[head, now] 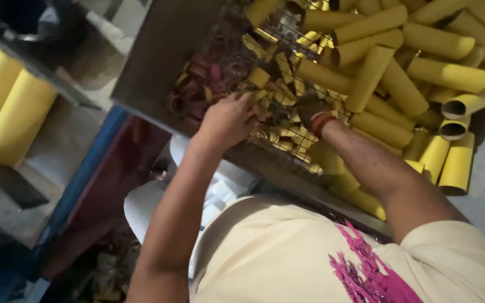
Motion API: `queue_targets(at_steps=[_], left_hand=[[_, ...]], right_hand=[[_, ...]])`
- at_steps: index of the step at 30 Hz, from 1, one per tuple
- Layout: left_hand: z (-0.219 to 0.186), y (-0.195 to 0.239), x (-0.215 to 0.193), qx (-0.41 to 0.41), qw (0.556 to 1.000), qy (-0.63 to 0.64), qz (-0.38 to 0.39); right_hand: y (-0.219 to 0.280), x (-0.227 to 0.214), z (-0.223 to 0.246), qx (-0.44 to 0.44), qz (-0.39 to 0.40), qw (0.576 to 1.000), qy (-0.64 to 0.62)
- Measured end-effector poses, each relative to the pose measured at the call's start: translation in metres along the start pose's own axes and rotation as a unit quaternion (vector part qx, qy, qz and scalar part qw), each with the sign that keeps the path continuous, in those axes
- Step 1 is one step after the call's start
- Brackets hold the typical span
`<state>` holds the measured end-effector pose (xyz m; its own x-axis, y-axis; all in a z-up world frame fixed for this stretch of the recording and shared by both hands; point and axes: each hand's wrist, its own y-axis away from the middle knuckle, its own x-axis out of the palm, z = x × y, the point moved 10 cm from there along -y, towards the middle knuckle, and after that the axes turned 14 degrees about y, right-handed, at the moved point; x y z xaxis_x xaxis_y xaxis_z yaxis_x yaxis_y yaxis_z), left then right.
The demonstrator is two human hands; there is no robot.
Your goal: The person repeatedly picks up yellow cylindrical objects from a wire mesh bin and places them onto a conveyor belt. The person handles the cylinders one by one or in small groups, moving them from the bin to the belt in a repetitive cycle.
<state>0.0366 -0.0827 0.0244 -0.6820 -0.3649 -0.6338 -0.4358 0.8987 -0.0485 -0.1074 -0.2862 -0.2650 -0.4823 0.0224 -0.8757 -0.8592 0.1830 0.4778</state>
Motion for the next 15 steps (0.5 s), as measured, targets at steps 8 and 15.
queue_targets(at_steps=[8,15], left_hand=[[-0.043,0.007,-0.037,0.101,0.984,0.086,-0.119],[-0.058,0.097,-0.121,0.127,0.93,0.106,-0.329]], right_hand=[[0.02,-0.129,-0.05,0.069,-0.042,0.997,0.001],[0.108,-0.431,0.005,-0.037,-0.389,0.811,-0.434]])
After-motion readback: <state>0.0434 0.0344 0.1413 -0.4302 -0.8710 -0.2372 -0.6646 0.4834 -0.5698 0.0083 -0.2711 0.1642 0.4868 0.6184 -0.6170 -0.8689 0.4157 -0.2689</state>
